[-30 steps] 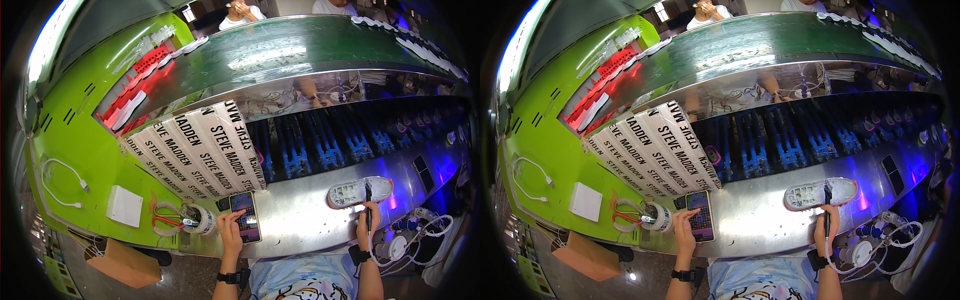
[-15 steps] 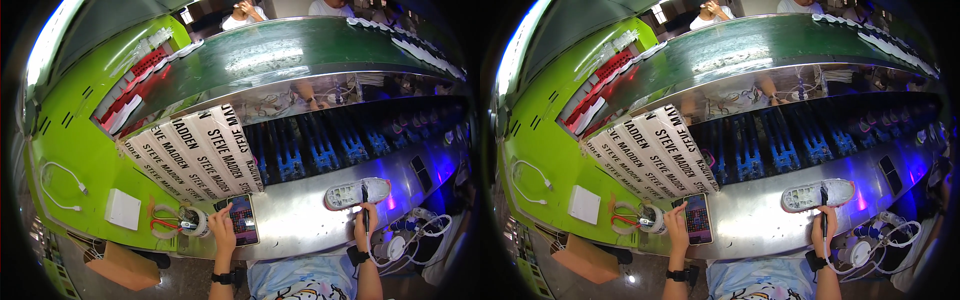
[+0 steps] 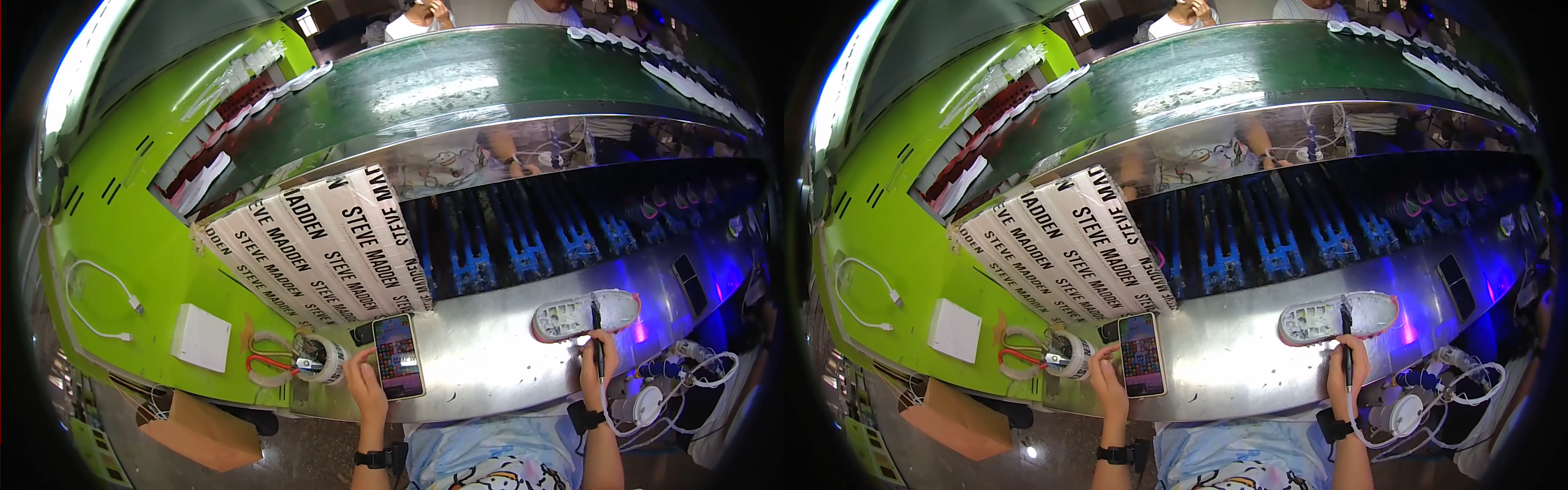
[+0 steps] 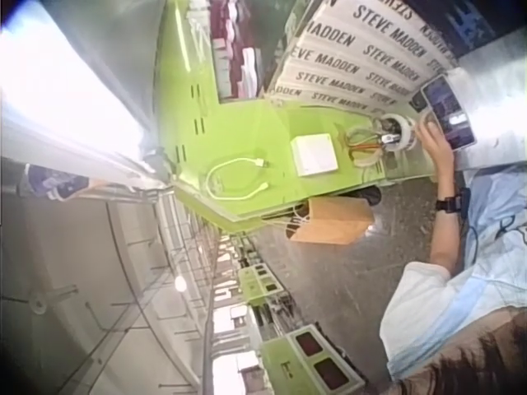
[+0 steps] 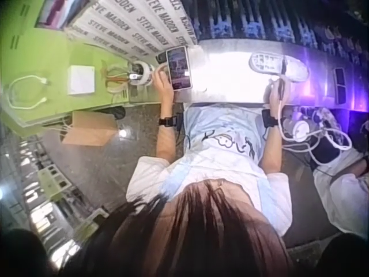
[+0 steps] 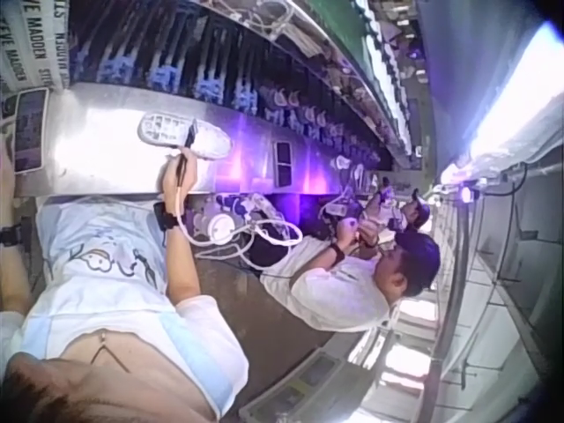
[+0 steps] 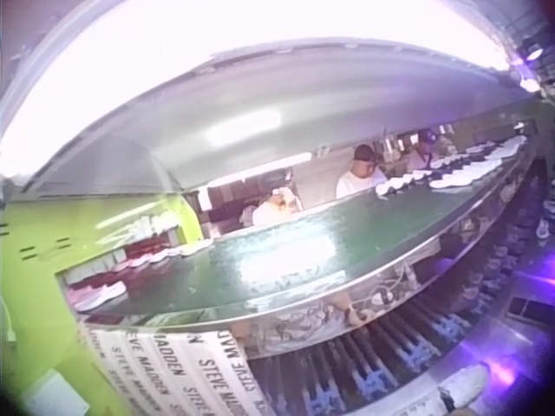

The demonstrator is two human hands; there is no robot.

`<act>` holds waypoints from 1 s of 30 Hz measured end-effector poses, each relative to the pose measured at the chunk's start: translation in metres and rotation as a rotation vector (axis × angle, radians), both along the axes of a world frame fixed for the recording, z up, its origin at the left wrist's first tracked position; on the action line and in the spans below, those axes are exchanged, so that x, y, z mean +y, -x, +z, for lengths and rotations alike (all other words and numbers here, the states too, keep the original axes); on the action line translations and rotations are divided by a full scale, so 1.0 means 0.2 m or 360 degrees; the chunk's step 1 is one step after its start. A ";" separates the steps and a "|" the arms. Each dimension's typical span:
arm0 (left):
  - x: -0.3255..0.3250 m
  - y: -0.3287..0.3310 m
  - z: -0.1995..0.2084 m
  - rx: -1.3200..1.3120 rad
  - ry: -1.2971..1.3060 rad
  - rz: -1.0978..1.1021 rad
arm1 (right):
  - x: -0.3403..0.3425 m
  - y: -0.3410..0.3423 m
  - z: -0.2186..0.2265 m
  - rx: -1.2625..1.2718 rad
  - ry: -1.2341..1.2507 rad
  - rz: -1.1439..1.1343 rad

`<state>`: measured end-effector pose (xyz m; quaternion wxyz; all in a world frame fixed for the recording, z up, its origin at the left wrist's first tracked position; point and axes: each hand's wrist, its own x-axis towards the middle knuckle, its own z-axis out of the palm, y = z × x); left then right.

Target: Applying adhesive to the bottom of shoe soles using a brush on an assembly line.

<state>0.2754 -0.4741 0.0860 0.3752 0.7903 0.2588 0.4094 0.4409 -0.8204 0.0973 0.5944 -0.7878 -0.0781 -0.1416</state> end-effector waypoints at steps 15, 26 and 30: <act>-0.01 0.00 0.02 0.0000 -0.0014 0.0019 | 0.00 -0.01 0.00 -0.0074 0.0106 -0.0021; -0.02 -0.01 0.02 -0.0010 -0.0021 0.0031 | 0.00 0.00 0.01 -0.0156 0.0145 -0.0008; -0.01 0.00 0.02 -0.0001 -0.0025 0.0033 | 0.00 -0.01 -0.01 -0.0132 0.0135 -0.0015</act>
